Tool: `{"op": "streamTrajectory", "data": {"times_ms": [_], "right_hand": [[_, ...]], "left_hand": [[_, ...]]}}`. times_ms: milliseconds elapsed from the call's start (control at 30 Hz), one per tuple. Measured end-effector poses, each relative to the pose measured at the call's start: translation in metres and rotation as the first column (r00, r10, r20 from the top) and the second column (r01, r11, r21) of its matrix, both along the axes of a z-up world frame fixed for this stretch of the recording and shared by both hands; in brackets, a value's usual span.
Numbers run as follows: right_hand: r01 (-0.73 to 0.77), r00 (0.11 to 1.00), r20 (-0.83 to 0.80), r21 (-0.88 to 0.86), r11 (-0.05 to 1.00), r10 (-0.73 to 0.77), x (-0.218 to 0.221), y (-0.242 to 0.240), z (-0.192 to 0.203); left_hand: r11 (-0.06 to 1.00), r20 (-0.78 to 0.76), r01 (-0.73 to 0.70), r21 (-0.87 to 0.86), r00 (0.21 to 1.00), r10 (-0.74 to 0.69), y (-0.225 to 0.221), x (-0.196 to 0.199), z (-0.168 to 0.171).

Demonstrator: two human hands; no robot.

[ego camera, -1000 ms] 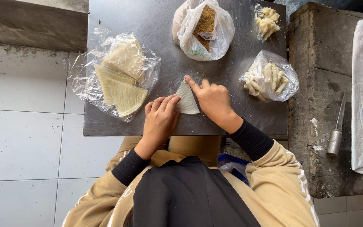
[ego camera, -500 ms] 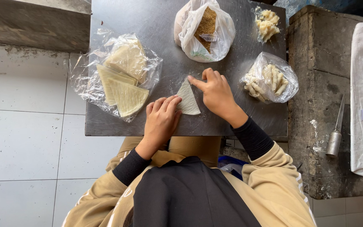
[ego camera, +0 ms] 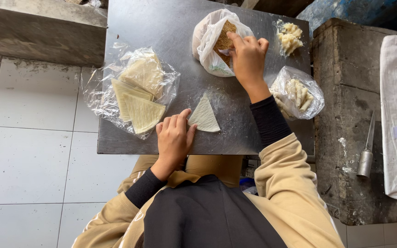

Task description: The person places a small amount of filling onto a triangular dough wrapper and rolls it into a cylinder by hand.

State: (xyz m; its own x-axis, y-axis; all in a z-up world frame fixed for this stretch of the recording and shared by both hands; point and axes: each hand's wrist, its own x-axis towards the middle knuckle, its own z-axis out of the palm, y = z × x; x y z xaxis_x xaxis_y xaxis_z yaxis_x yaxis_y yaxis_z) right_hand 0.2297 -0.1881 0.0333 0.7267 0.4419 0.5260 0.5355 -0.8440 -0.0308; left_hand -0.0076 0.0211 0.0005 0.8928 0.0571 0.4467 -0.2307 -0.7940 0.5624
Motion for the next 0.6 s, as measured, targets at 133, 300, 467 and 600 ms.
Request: {"op": "streamTrajectory", "data": {"times_ms": [133, 300, 467, 600], "right_hand": [[-0.008, 0.998, -0.059, 0.118, 0.993, 0.015, -0.001, 0.002, 0.002], [0.025, 0.999, -0.046, 0.250, 0.968, -0.014, 0.023, 0.004, -0.012], [0.041, 0.987, 0.153, 0.078, 0.996, -0.052, 0.036, 0.019, -0.027], [-0.024, 0.998, -0.041, 0.349, 0.937, 0.041, 0.035, 0.015, -0.028]], "left_hand": [[0.998, -0.017, 0.028, -0.062, 0.999, -0.029, 0.001, 0.002, -0.001], [0.993, 0.003, 0.057, -0.102, 0.998, -0.057, 0.003, 0.003, -0.001], [0.987, 0.011, 0.059, -0.146, 0.998, -0.058, 0.003, 0.002, 0.000], [0.981, 0.000, 0.066, -0.185, 0.998, -0.068, 0.003, 0.002, -0.001]]}}
